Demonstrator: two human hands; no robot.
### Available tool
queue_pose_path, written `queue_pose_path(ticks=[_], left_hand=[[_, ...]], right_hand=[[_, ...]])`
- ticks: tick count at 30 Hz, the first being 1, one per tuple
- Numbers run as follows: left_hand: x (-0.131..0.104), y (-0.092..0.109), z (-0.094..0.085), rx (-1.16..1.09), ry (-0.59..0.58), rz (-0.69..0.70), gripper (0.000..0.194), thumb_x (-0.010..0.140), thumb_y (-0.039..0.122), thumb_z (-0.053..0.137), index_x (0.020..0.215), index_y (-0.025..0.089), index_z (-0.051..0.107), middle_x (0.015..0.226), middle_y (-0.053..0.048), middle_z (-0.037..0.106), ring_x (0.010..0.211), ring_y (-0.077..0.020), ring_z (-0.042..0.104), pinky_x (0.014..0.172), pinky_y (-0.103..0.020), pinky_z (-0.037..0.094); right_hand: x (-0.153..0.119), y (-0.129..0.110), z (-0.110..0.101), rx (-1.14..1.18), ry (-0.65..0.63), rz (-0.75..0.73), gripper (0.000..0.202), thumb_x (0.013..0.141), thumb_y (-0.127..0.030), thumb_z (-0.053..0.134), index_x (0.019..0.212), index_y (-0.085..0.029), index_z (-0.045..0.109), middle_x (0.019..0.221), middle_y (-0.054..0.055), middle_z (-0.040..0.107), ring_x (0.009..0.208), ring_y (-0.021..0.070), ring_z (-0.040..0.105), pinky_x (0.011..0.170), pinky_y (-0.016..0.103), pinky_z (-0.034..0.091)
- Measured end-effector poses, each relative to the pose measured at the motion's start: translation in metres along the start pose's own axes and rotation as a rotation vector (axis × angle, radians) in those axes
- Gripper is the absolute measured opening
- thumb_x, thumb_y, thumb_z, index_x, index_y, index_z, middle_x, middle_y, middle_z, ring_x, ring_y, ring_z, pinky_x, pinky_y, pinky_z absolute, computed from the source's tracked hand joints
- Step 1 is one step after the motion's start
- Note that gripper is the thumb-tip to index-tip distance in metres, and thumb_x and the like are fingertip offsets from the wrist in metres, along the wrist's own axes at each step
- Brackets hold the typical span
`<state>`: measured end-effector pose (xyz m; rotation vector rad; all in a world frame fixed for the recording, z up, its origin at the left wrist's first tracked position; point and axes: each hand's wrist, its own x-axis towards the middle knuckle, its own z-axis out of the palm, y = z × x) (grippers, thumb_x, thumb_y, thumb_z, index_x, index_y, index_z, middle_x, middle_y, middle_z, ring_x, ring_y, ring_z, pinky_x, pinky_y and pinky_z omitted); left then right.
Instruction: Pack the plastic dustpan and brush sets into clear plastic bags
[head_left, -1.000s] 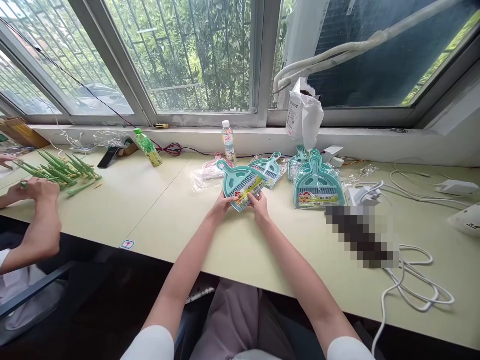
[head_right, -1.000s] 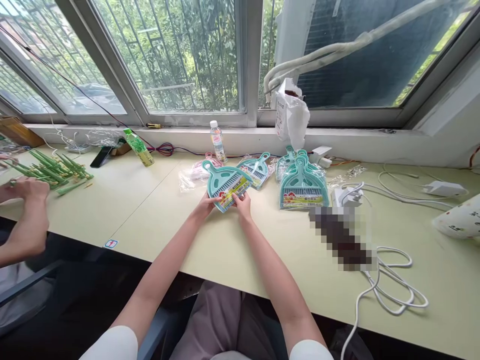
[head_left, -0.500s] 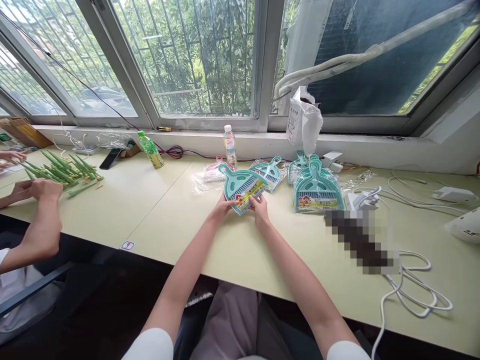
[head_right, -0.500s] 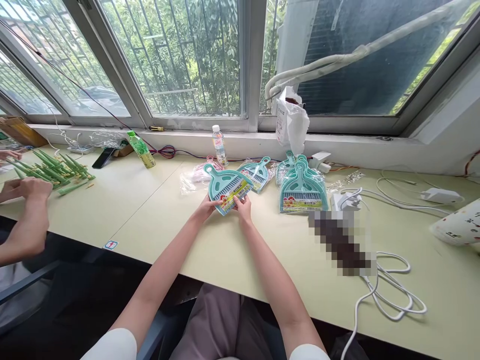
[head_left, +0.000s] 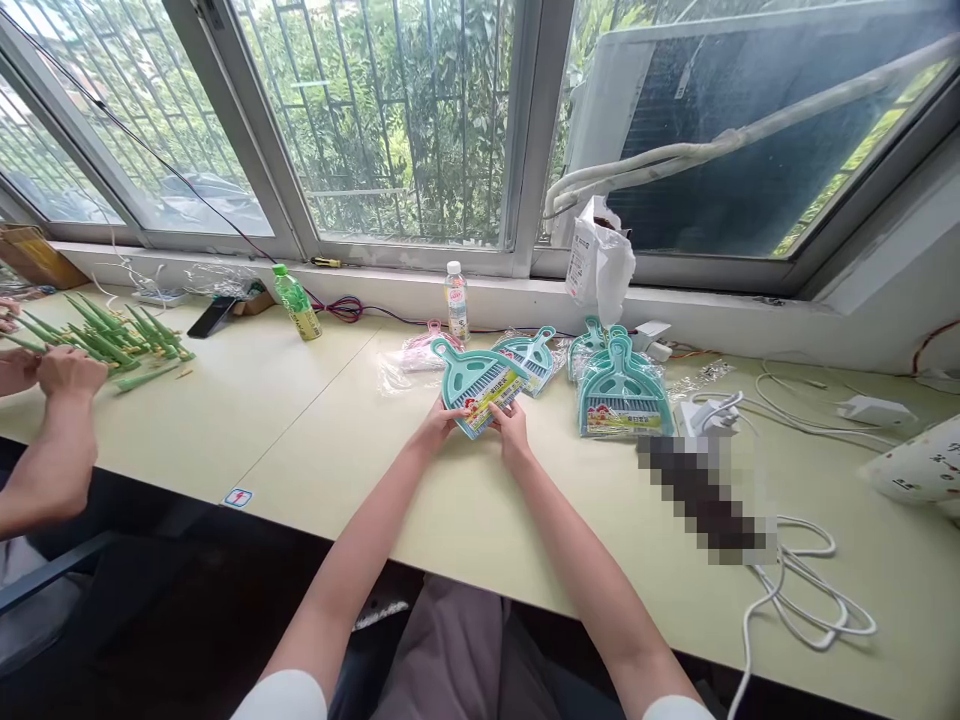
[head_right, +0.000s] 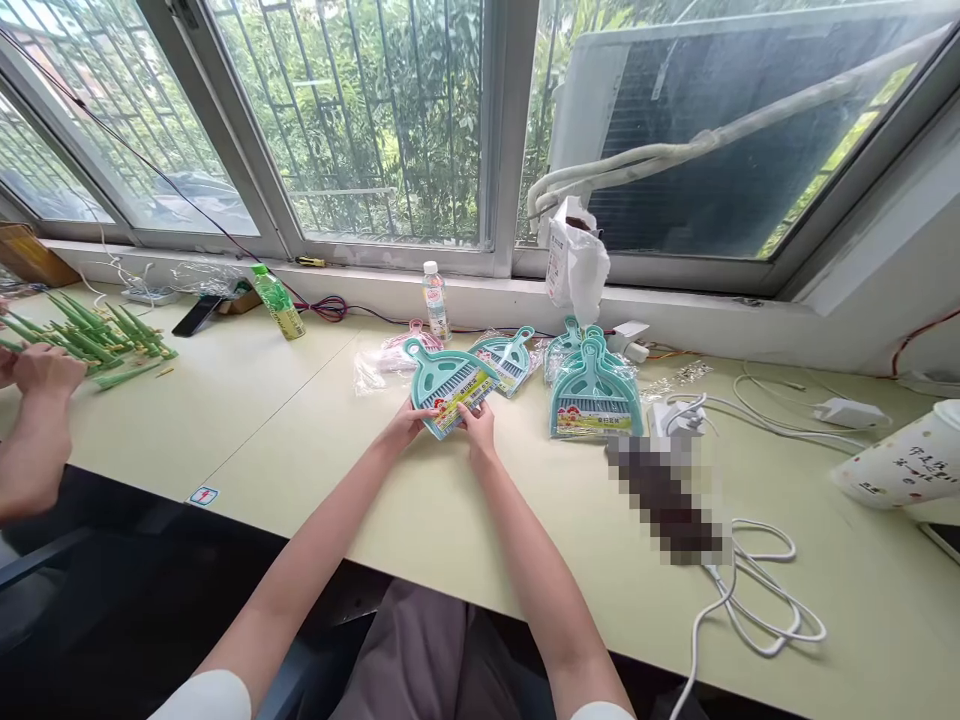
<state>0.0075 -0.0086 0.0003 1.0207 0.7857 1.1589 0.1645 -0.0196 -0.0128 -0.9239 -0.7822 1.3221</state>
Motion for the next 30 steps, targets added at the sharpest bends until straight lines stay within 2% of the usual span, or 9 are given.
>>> queue_pose_path(ticks=[6, 8, 11, 15, 18, 20, 24, 27, 30], left_hand=[[0.001, 0.006, -0.002, 0.027, -0.020, -0.038, 0.060, 0.069, 0.029, 0.077, 0.123, 0.020, 0.052, 0.118, -0.011, 0.065, 0.104, -0.0263, 0.064, 0.090, -0.042, 0.052], [0.005, 0.007, -0.004, 0.018, -0.014, -0.052, 0.053, 0.078, 0.048, 0.066, 0.120, 0.019, 0.056, 0.117, -0.012, 0.066, 0.105, -0.0274, 0.064, 0.089, -0.042, 0.052], [0.012, 0.004, -0.009, 0.057, 0.099, -0.017, 0.061, 0.086, 0.066, 0.039, 0.115, 0.016, 0.060, 0.115, -0.014, 0.067, 0.107, -0.0287, 0.062, 0.088, -0.042, 0.052], [0.017, -0.003, -0.019, 0.425, 0.417, 0.234, 0.055, 0.092, 0.056, 0.033, 0.131, 0.019, 0.049, 0.131, -0.014, 0.056, 0.118, -0.0259, 0.056, 0.095, -0.042, 0.048], [0.017, -0.007, -0.029, 0.908, 0.554, 0.462, 0.056, 0.092, 0.038, 0.041, 0.145, 0.024, 0.030, 0.151, -0.011, 0.036, 0.138, -0.0248, 0.035, 0.110, -0.044, 0.033], [0.016, -0.009, -0.034, 1.186, 0.487, 0.419, 0.063, 0.089, 0.029, 0.045, 0.148, 0.022, 0.024, 0.153, -0.012, 0.033, 0.142, -0.0273, 0.026, 0.114, -0.049, 0.024], [0.013, -0.011, -0.035, 1.524, 0.319, 0.205, 0.047, 0.091, 0.025, 0.042, 0.138, 0.021, 0.044, 0.130, -0.013, 0.055, 0.126, -0.0291, 0.045, 0.108, -0.049, 0.028], [0.010, -0.008, -0.028, 1.670, 0.385, 0.236, 0.035, 0.093, 0.029, 0.042, 0.122, 0.023, 0.060, 0.112, -0.011, 0.061, 0.108, -0.0253, 0.053, 0.100, -0.041, 0.035], [0.004, -0.002, -0.024, 1.724, 0.530, 0.250, 0.030, 0.093, 0.032, 0.043, 0.099, 0.022, 0.070, 0.099, -0.011, 0.063, 0.101, -0.0256, 0.053, 0.099, -0.043, 0.033]], right_hand=[[0.002, 0.002, -0.002, 0.016, 0.010, 0.026, 0.045, 0.061, -0.033, 0.080, 0.099, -0.018, 0.059, 0.088, 0.005, 0.074, 0.076, 0.0207, 0.071, 0.065, 0.033, 0.061], [0.002, 0.002, -0.003, 0.038, 0.016, 0.024, 0.046, 0.061, -0.033, 0.081, 0.099, -0.018, 0.060, 0.089, 0.006, 0.074, 0.076, 0.0208, 0.071, 0.064, 0.032, 0.061], [0.002, 0.003, -0.003, 0.063, 0.020, 0.012, 0.047, 0.060, -0.034, 0.081, 0.100, -0.018, 0.060, 0.092, 0.007, 0.074, 0.076, 0.0210, 0.072, 0.064, 0.032, 0.061], [0.002, 0.004, -0.003, 0.063, 0.001, 0.008, 0.048, 0.060, -0.036, 0.082, 0.098, -0.018, 0.060, 0.090, 0.007, 0.075, 0.074, 0.0214, 0.072, 0.063, 0.032, 0.060], [0.002, 0.004, -0.003, 0.063, 0.002, 0.023, 0.050, 0.058, -0.036, 0.083, 0.099, -0.018, 0.060, 0.086, 0.006, 0.075, 0.073, 0.0219, 0.072, 0.062, 0.033, 0.060], [0.002, 0.004, -0.003, 0.058, 0.007, 0.026, 0.051, 0.057, -0.036, 0.083, 0.099, -0.018, 0.060, 0.086, 0.006, 0.075, 0.073, 0.0217, 0.072, 0.063, 0.032, 0.060], [0.001, 0.003, -0.004, 0.049, 0.031, 0.011, 0.050, 0.058, -0.036, 0.082, 0.100, -0.018, 0.061, 0.090, 0.007, 0.075, 0.077, 0.0214, 0.072, 0.064, 0.031, 0.059], [0.001, 0.003, -0.005, 0.054, 0.042, 0.001, 0.050, 0.059, -0.036, 0.082, 0.100, -0.018, 0.061, 0.094, 0.007, 0.074, 0.079, 0.0212, 0.071, 0.065, 0.031, 0.059], [0.001, 0.004, -0.005, 0.056, 0.043, 0.000, 0.050, 0.059, -0.035, 0.082, 0.100, -0.017, 0.061, 0.094, 0.007, 0.074, 0.077, 0.0203, 0.071, 0.064, 0.030, 0.059]])
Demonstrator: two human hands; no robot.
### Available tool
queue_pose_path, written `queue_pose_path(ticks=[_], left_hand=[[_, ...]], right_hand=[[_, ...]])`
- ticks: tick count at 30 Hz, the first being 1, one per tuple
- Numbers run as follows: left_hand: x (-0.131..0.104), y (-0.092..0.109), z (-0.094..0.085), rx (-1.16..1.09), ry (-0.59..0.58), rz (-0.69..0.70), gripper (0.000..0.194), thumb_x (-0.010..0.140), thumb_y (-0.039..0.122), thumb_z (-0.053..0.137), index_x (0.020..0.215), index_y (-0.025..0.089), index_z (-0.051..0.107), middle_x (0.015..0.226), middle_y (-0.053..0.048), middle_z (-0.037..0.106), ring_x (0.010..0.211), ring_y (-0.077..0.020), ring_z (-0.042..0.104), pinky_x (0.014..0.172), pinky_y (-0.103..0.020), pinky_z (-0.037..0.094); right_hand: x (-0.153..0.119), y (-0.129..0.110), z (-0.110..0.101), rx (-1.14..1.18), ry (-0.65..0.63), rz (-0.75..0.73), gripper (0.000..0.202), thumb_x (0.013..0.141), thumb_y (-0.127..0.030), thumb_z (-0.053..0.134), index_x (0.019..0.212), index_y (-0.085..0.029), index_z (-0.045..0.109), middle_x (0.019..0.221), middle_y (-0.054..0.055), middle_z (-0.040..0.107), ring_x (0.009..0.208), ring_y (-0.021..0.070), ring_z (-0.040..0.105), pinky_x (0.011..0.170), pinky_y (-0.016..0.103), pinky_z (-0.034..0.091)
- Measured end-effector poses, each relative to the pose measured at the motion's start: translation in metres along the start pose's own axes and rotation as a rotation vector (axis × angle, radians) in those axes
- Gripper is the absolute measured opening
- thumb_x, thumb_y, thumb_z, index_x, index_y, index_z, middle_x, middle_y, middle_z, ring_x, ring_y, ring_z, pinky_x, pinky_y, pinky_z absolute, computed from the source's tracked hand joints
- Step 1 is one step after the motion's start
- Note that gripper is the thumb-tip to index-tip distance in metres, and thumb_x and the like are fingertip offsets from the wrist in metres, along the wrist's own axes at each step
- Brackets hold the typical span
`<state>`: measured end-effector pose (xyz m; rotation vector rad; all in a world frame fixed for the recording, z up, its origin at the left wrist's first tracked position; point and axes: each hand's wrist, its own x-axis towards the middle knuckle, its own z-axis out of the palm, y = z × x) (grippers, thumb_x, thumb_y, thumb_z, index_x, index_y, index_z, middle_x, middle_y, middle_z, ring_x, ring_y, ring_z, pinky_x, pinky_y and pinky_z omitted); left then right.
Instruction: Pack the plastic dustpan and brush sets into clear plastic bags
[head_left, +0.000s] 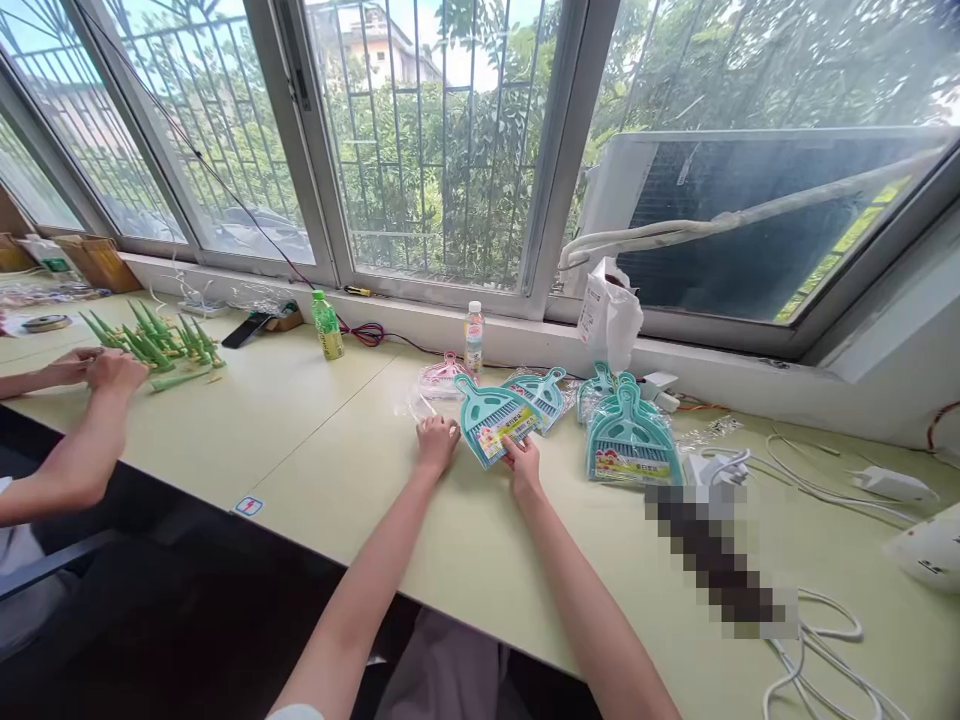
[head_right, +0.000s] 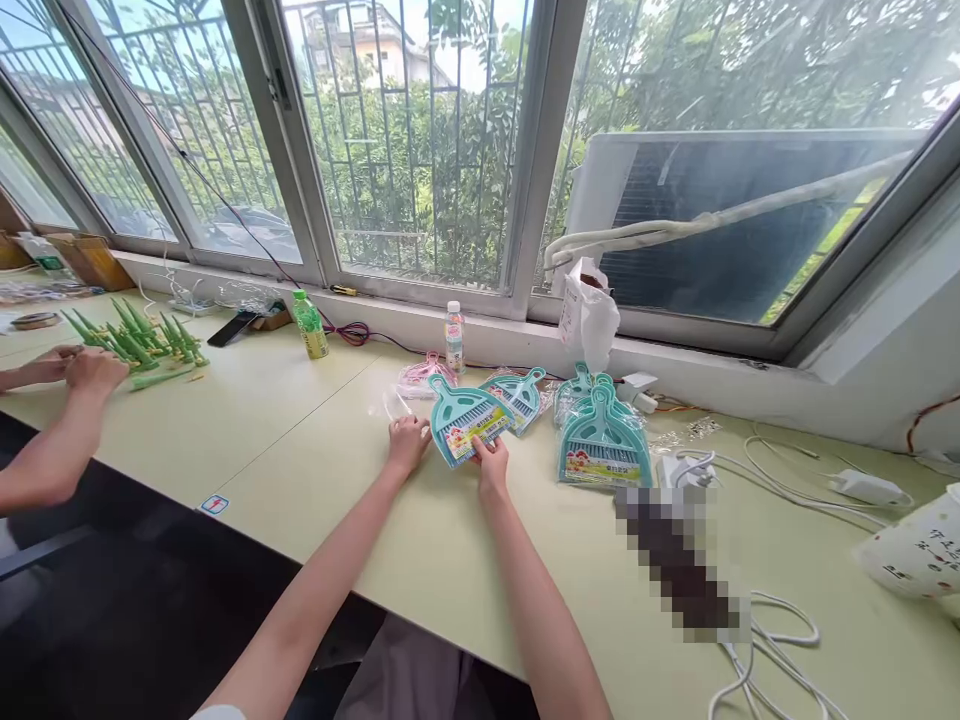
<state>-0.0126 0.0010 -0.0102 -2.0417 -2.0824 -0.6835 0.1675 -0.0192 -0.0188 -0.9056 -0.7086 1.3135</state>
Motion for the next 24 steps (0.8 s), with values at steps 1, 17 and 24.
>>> queue_pose_path(ticks=[1, 17, 24], left_hand=[[-0.001, 0.000, -0.003, 0.021, 0.027, -0.030, 0.031, 0.093, 0.032, 0.043, 0.090, 0.020, 0.071, 0.095, -0.011, 0.064, 0.101, -0.0264, 0.053, 0.099, -0.044, 0.031], [0.005, -0.024, -0.009, -0.308, -0.115, 0.215, 0.032, 0.082, 0.012, 0.044, 0.079, 0.025, 0.073, 0.095, -0.008, 0.071, 0.110, -0.0277, 0.060, 0.115, -0.054, 0.021], [0.008, -0.053, -0.020, -0.198, 0.081, -0.056, 0.037, 0.084, 0.012, 0.038, 0.094, 0.021, 0.073, 0.096, -0.012, 0.070, 0.107, -0.0273, 0.061, 0.119, -0.054, 0.003]], right_hand=[[0.000, 0.000, 0.000, 0.001, 0.001, 0.000, 0.050, 0.059, -0.036, 0.082, 0.100, -0.017, 0.061, 0.094, 0.007, 0.074, 0.077, 0.0200, 0.071, 0.064, 0.030, 0.059], [0.001, 0.000, -0.001, 0.025, 0.033, -0.005, 0.047, 0.060, -0.036, 0.081, 0.100, -0.019, 0.061, 0.102, 0.007, 0.072, 0.084, 0.0208, 0.071, 0.070, 0.031, 0.060], [0.000, -0.002, -0.001, 0.018, 0.020, 0.009, 0.047, 0.061, -0.034, 0.081, 0.100, -0.019, 0.061, 0.100, 0.006, 0.073, 0.083, 0.0205, 0.071, 0.072, 0.033, 0.060]])
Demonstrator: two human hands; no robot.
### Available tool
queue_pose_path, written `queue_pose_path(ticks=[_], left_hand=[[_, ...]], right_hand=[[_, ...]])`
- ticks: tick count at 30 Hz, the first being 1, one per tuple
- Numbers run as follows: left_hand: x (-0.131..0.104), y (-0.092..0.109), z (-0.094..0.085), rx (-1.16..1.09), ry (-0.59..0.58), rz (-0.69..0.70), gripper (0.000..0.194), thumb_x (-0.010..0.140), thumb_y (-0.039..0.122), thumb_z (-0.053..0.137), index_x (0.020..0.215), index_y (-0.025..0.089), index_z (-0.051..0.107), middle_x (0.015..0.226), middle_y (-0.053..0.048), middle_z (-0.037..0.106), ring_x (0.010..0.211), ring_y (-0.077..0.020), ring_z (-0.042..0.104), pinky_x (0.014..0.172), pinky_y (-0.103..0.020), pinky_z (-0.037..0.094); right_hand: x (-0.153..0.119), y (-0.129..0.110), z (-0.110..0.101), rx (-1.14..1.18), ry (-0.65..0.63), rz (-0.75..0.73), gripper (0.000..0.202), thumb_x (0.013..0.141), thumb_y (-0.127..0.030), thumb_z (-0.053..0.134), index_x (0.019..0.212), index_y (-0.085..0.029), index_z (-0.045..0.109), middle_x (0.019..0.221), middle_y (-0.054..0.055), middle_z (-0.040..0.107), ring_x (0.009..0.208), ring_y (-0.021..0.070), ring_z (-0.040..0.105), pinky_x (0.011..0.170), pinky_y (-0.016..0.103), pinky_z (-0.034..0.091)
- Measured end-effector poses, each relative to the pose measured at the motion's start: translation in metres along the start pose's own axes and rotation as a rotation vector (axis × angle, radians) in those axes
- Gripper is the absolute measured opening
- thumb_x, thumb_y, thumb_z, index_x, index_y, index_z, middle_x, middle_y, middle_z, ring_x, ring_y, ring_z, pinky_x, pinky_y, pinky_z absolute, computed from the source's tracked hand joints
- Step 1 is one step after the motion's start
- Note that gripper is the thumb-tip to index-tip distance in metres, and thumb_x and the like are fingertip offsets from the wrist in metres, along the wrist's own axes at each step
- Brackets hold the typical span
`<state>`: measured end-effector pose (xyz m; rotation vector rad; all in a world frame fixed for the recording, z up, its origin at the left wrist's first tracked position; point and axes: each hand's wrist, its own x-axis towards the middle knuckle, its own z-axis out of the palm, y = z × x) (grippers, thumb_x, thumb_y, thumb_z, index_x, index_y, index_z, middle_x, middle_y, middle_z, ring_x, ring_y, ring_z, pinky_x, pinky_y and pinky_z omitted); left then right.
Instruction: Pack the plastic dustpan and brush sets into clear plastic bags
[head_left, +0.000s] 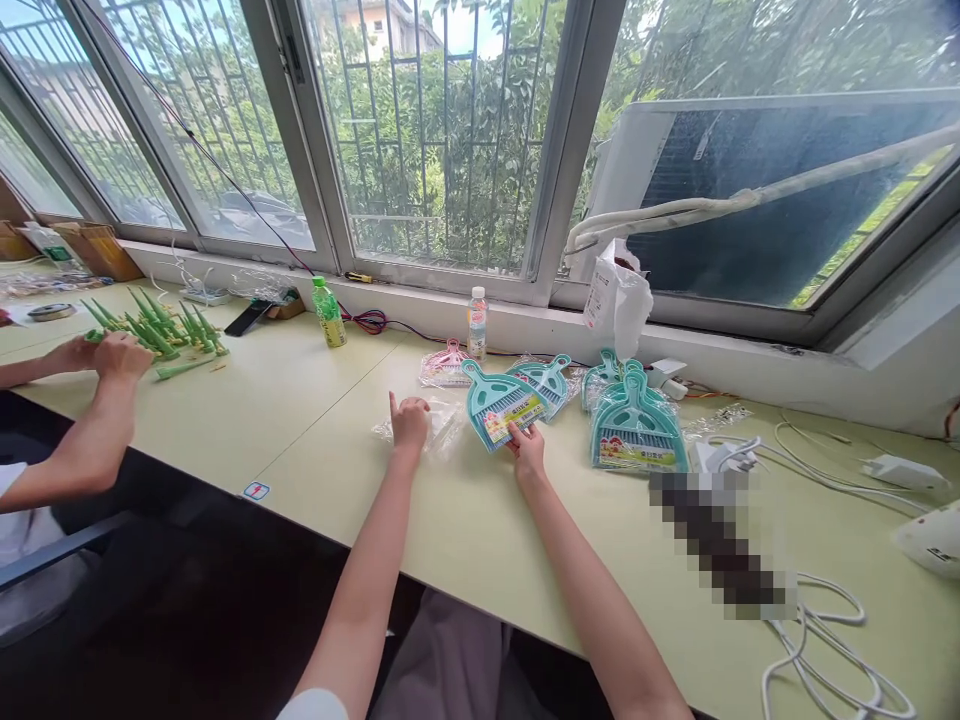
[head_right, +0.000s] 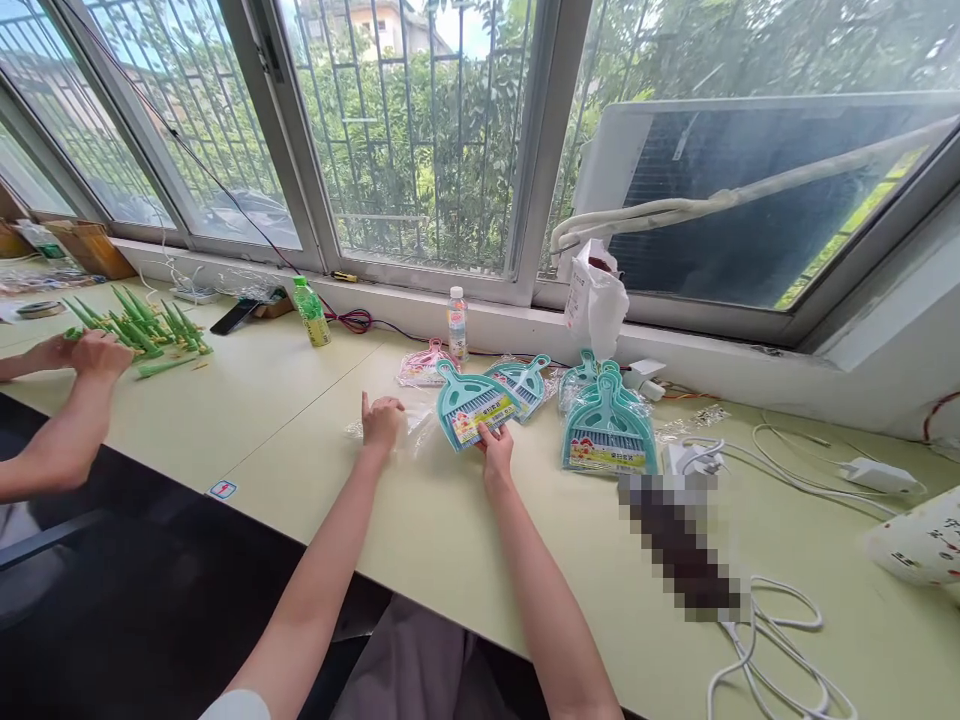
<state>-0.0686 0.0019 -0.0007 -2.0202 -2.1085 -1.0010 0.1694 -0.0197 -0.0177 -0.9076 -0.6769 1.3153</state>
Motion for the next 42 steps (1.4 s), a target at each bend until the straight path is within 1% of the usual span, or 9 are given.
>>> queue_pose_path(ticks=[5, 8, 11, 18, 22, 27, 34, 37, 42], left_hand=[[-0.004, 0.008, 0.009, -0.021, -0.250, 0.036, 0.032, 0.088, 0.040, 0.050, 0.110, 0.022, 0.065, 0.133, -0.013, 0.056, 0.124, -0.0307, 0.050, 0.114, -0.062, 0.007], [-0.005, 0.013, 0.009, 0.168, -0.172, 0.070, 0.024, 0.087, 0.028, 0.053, 0.106, 0.020, 0.066, 0.132, -0.015, 0.055, 0.123, -0.0320, 0.048, 0.113, -0.060, 0.009], [-0.004, 0.016, 0.007, 0.257, -0.136, 0.029, 0.026, 0.087, 0.013, 0.045, 0.102, 0.017, 0.067, 0.114, -0.016, 0.062, 0.112, -0.0297, 0.054, 0.106, -0.049, 0.029], [-0.003, 0.014, 0.005, 0.308, -0.108, -0.148, 0.026, 0.088, 0.025, 0.052, 0.110, 0.015, 0.063, 0.111, -0.019, 0.061, 0.109, -0.0337, 0.053, 0.086, -0.043, 0.043], [-0.002, 0.008, 0.003, 0.312, -0.122, -0.132, 0.027, 0.089, 0.012, 0.042, 0.098, 0.017, 0.067, 0.104, -0.017, 0.063, 0.104, -0.0314, 0.056, 0.084, -0.042, 0.043], [0.001, 0.000, 0.001, 0.240, -0.067, -0.179, 0.032, 0.088, 0.007, 0.038, 0.104, 0.016, 0.065, 0.104, -0.017, 0.064, 0.104, -0.0310, 0.058, 0.084, -0.041, 0.042], [-0.004, 0.012, 0.000, 0.127, 0.203, -0.198, 0.035, 0.090, 0.009, 0.036, 0.107, 0.020, 0.064, 0.105, -0.012, 0.063, 0.106, -0.0274, 0.056, 0.104, -0.048, 0.029], [-0.005, 0.020, 0.000, 0.074, 0.233, -0.155, 0.035, 0.093, 0.012, 0.033, 0.109, 0.021, 0.063, 0.105, -0.012, 0.062, 0.105, -0.0257, 0.057, 0.108, -0.049, 0.025], [-0.004, 0.022, 0.001, -0.001, 0.194, -0.110, 0.031, 0.093, 0.014, 0.036, 0.104, 0.019, 0.065, 0.107, -0.011, 0.061, 0.095, -0.0238, 0.061, 0.089, -0.037, 0.044]], right_hand=[[0.000, 0.000, 0.000, 0.013, -0.010, 0.002, 0.048, 0.061, -0.033, 0.081, 0.102, -0.018, 0.061, 0.100, 0.006, 0.073, 0.082, 0.0202, 0.071, 0.072, 0.032, 0.059], [0.001, 0.001, -0.001, -0.002, -0.016, 0.008, 0.047, 0.061, -0.032, 0.081, 0.102, -0.018, 0.062, 0.098, 0.006, 0.074, 0.082, 0.0211, 0.071, 0.070, 0.033, 0.059], [0.002, -0.001, -0.002, -0.021, -0.056, 0.035, 0.045, 0.062, -0.031, 0.081, 0.100, -0.018, 0.062, 0.095, 0.006, 0.074, 0.080, 0.0209, 0.071, 0.070, 0.032, 0.059], [0.004, -0.005, -0.003, -0.081, -0.173, 0.085, 0.044, 0.060, -0.030, 0.082, 0.098, -0.017, 0.063, 0.090, 0.006, 0.076, 0.077, 0.0222, 0.072, 0.065, 0.033, 0.060], [0.000, -0.009, 0.000, -0.156, -0.238, 0.101, 0.042, 0.060, -0.027, 0.082, 0.096, -0.017, 0.064, 0.084, 0.005, 0.076, 0.073, 0.0221, 0.073, 0.061, 0.031, 0.060], [-0.006, -0.014, 0.003, -0.229, -0.332, 0.168, 0.042, 0.059, -0.021, 0.083, 0.097, -0.017, 0.065, 0.079, 0.005, 0.075, 0.065, 0.0221, 0.071, 0.053, 0.031, 0.059], [-0.001, -0.007, 0.002, -0.223, -0.281, 0.132, 0.039, 0.060, -0.021, 0.082, 0.095, -0.017, 0.064, 0.078, 0.004, 0.075, 0.068, 0.0221, 0.072, 0.054, 0.031, 0.060], [0.000, -0.005, 0.002, -0.222, -0.255, 0.106, 0.038, 0.061, -0.022, 0.081, 0.095, -0.018, 0.064, 0.079, 0.004, 0.075, 0.068, 0.0222, 0.072, 0.054, 0.031, 0.060], [-0.007, -0.010, 0.005, -0.234, -0.356, 0.145, 0.041, 0.061, -0.022, 0.082, 0.098, -0.018, 0.065, 0.078, 0.004, 0.075, 0.066, 0.0213, 0.071, 0.053, 0.031, 0.060]])
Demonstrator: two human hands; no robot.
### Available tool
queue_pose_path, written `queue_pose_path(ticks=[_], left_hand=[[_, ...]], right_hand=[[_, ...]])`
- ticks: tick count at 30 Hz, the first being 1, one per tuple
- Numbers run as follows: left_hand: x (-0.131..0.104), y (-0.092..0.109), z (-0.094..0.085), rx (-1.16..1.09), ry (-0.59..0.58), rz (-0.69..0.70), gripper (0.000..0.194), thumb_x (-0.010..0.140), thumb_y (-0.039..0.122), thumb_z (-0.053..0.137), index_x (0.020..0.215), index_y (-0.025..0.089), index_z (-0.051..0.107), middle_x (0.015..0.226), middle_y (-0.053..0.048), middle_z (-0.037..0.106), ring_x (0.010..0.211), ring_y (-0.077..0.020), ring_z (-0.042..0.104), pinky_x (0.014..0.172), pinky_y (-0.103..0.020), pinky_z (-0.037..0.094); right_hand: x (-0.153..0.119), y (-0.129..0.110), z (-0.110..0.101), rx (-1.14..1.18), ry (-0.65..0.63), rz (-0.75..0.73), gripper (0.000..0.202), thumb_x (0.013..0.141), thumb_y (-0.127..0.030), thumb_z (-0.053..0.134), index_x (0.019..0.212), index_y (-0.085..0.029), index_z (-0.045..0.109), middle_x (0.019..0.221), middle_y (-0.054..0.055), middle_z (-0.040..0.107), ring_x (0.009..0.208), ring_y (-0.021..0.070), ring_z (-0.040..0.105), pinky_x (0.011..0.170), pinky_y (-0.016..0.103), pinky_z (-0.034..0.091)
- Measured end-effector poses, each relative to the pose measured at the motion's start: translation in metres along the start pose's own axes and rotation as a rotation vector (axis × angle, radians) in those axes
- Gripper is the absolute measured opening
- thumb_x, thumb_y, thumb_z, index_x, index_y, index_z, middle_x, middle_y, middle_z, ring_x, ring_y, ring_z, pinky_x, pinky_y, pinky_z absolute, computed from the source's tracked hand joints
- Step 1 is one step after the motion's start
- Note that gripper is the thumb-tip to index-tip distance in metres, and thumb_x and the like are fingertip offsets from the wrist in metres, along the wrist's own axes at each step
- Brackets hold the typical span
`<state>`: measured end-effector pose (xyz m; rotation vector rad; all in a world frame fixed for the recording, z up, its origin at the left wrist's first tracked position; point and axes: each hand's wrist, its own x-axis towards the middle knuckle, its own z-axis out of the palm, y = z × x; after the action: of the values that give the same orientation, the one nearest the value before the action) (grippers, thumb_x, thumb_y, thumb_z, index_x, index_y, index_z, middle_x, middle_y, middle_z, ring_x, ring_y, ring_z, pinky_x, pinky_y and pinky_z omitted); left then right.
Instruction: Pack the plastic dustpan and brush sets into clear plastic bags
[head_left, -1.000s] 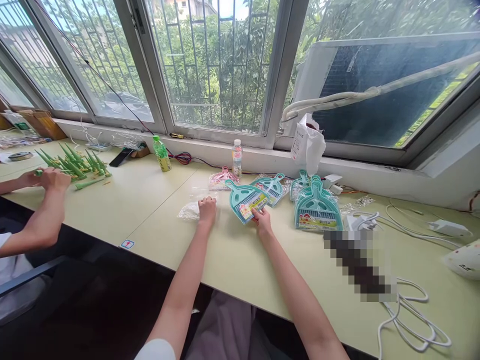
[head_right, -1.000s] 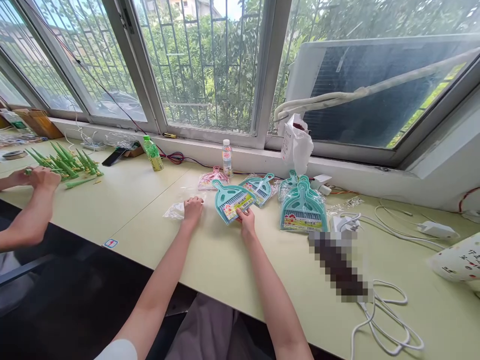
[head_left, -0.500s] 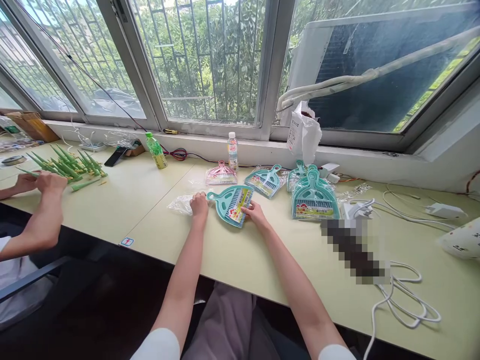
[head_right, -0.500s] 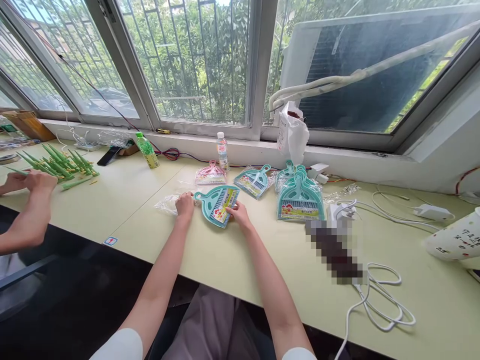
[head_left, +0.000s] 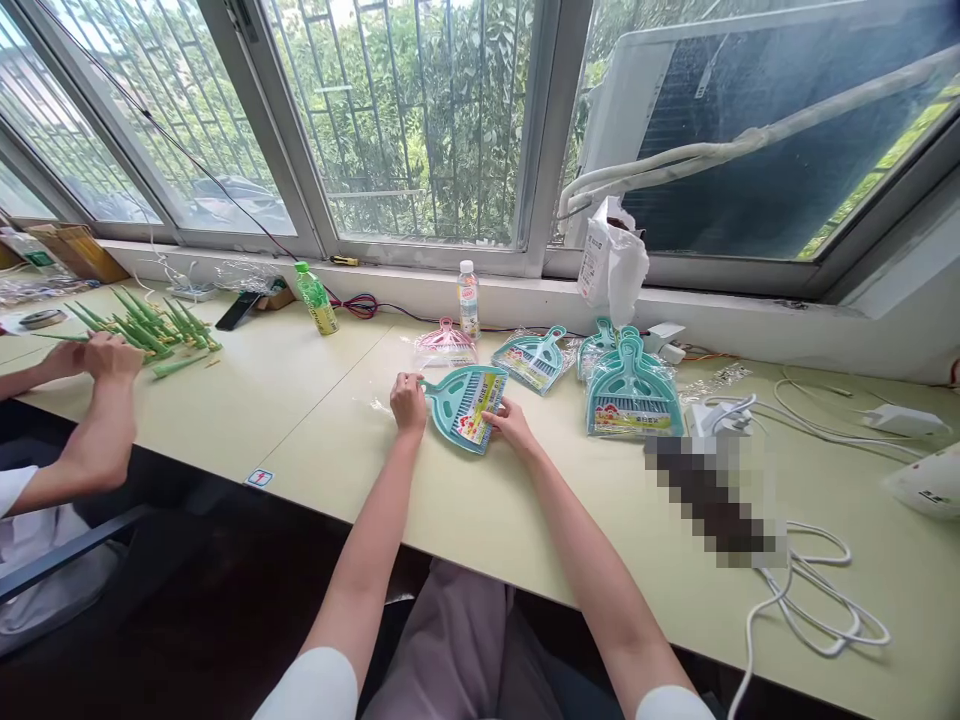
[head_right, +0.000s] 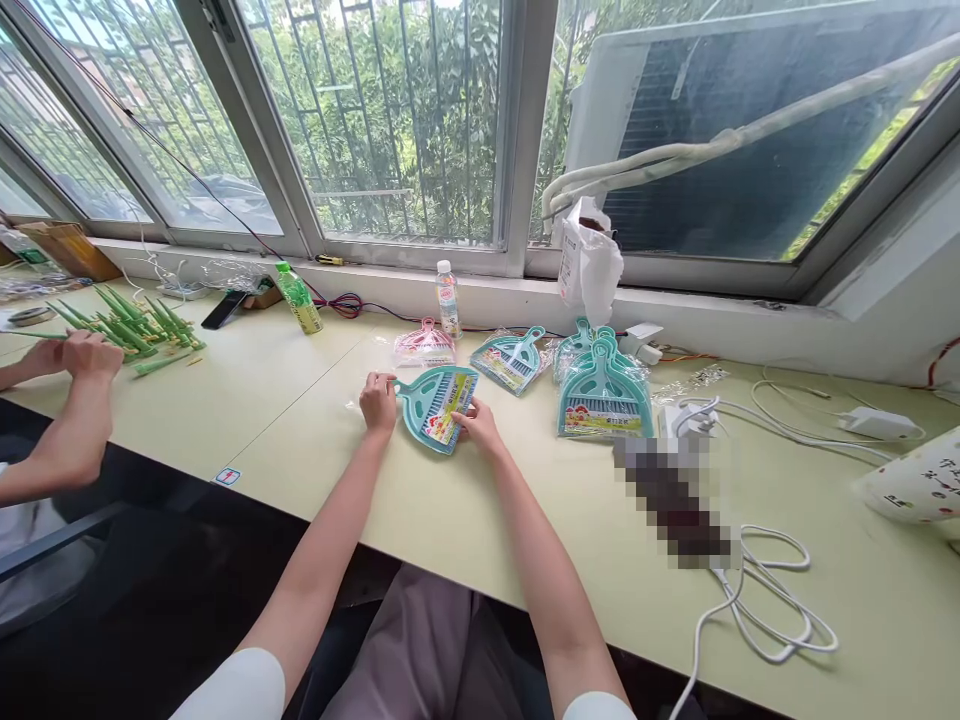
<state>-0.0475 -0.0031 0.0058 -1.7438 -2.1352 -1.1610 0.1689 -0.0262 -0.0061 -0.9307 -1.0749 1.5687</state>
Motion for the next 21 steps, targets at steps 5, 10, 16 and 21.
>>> queue_pose_path(ticks=[5, 10, 16, 21], left_hand=[[-0.007, 0.010, 0.000, -0.076, -0.136, 0.118, 0.028, 0.095, 0.019, 0.039, 0.105, 0.022, 0.065, 0.112, -0.009, 0.061, 0.092, -0.0228, 0.063, 0.075, -0.032, 0.047], [-0.014, 0.028, -0.003, -0.256, -0.016, 0.155, 0.030, 0.094, 0.028, 0.045, 0.123, 0.026, 0.053, 0.140, -0.009, 0.042, 0.120, -0.0244, 0.051, 0.089, -0.034, 0.049], [-0.001, 0.020, 0.003, -0.426, 0.273, -0.290, 0.075, 0.076, 0.035, 0.074, 0.137, 0.024, 0.032, 0.151, -0.017, 0.017, 0.144, -0.0315, 0.017, 0.116, -0.048, 0.022], [0.005, 0.010, 0.019, -1.169, -0.207, -0.621, 0.090, 0.076, 0.026, 0.075, 0.144, 0.032, 0.017, 0.149, -0.014, 0.029, 0.127, -0.0217, 0.050, 0.101, -0.033, 0.045]], right_hand=[[-0.003, 0.000, 0.003, -0.028, -0.082, -0.002, 0.041, 0.062, -0.026, 0.082, 0.099, -0.018, 0.066, 0.079, 0.004, 0.075, 0.067, 0.0199, 0.071, 0.053, 0.028, 0.059], [0.002, 0.001, -0.001, 0.005, 0.069, -0.086, 0.042, 0.063, -0.031, 0.081, 0.099, -0.018, 0.064, 0.081, 0.004, 0.075, 0.069, 0.0194, 0.072, 0.057, 0.027, 0.058], [0.005, -0.001, -0.006, 0.121, 0.225, -0.169, 0.046, 0.062, -0.035, 0.080, 0.101, -0.019, 0.061, 0.089, 0.005, 0.075, 0.076, 0.0201, 0.072, 0.066, 0.031, 0.060], [0.004, -0.002, -0.006, 0.123, 0.235, -0.179, 0.049, 0.063, -0.037, 0.079, 0.104, -0.019, 0.060, 0.095, 0.006, 0.074, 0.080, 0.0213, 0.072, 0.070, 0.033, 0.060]])
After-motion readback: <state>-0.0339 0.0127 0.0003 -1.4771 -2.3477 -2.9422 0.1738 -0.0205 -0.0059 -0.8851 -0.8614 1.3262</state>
